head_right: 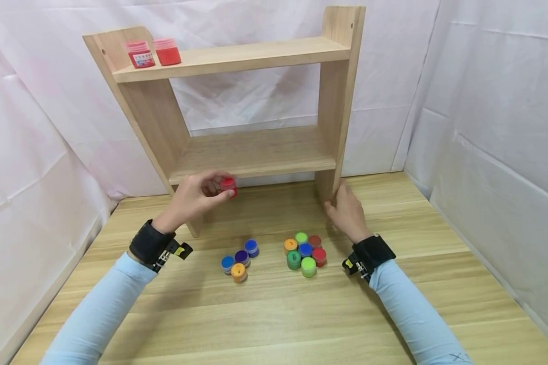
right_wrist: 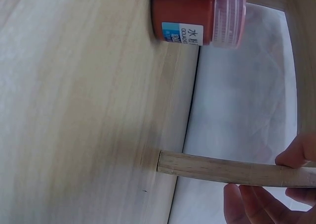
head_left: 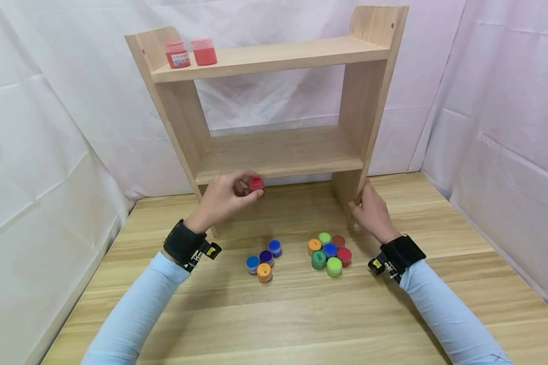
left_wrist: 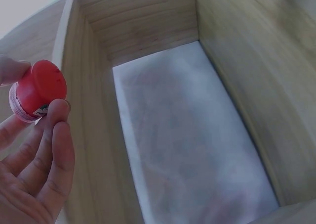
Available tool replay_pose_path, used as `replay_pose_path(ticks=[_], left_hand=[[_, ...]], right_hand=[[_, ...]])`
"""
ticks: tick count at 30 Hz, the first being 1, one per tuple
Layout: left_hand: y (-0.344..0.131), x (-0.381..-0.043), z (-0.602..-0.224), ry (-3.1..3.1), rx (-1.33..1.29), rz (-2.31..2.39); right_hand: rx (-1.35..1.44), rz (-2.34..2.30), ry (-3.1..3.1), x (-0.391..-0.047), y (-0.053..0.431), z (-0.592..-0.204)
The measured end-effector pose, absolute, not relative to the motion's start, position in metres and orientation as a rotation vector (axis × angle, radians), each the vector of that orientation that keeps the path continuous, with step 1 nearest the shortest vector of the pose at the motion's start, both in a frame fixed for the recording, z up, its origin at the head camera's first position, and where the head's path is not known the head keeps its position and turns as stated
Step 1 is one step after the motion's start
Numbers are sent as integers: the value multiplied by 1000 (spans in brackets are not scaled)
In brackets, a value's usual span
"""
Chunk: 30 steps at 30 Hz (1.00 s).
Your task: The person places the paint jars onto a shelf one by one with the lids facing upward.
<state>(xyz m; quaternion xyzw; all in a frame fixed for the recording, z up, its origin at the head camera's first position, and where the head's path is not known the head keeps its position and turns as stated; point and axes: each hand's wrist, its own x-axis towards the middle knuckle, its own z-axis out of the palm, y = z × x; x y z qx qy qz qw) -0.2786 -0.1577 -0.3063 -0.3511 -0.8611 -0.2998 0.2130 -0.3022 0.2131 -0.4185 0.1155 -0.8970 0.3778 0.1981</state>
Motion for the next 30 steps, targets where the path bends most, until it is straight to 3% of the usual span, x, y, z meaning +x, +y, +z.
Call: replay_pose_path(ticks=[30], left_hand=[[-162,-298,-224,-2226,-991,-809]], right_hand=[[330,1052,-2532,-310,208,-423]])
